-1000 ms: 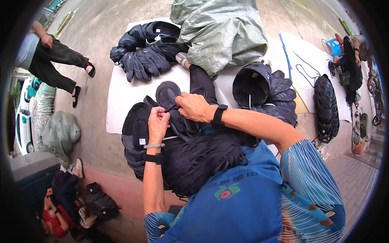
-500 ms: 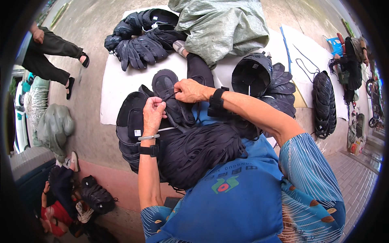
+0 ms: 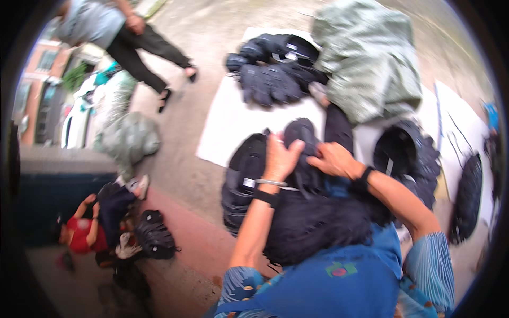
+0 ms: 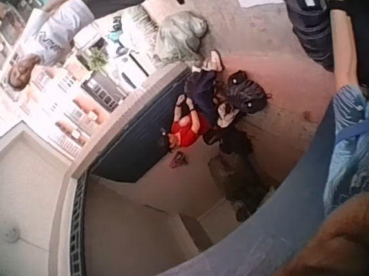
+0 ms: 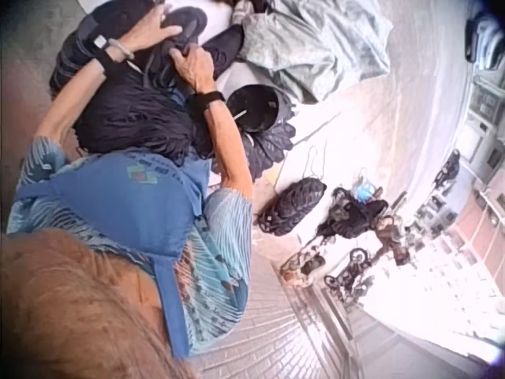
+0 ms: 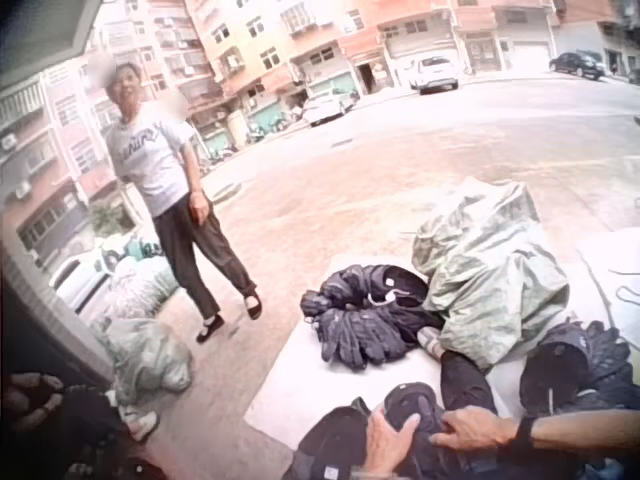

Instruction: Manually stitching or assembling black shoe components using thread and a needle.

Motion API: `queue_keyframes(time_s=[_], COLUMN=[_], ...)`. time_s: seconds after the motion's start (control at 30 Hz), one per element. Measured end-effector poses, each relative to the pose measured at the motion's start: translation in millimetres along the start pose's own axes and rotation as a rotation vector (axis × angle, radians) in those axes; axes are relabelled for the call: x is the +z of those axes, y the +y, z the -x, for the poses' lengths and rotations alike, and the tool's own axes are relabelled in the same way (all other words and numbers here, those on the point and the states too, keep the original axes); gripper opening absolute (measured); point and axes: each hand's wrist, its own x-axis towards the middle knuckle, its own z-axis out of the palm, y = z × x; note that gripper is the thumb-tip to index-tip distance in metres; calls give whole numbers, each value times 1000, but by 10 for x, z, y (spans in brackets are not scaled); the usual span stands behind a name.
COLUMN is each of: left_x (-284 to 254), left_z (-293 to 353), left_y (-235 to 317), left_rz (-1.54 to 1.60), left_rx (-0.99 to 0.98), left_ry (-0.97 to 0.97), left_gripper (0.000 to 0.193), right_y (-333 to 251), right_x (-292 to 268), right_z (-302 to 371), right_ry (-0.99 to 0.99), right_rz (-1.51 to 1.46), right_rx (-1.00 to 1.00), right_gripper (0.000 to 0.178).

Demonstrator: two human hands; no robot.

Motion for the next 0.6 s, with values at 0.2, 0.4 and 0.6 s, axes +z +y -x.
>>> queue_keyframes(time_s=[0.2,0.4,0.6], left_x=[122,64,-31], left_z=[44,318,872], left_y=[-73,106,281], left_rz=[70,-205,-606], left_rx=[-86,279,405], left_ry=[-125,186,-152], left_gripper=[81,52,60], right_y=[-241,-59,-130], right_x=[152,253,164], right_z=[70,-47,-160], right_ry=[-57,-40,-50], right_rz=[326,372,362], right_rx=[-37,-44,-30], right_gripper=[36,29,29])
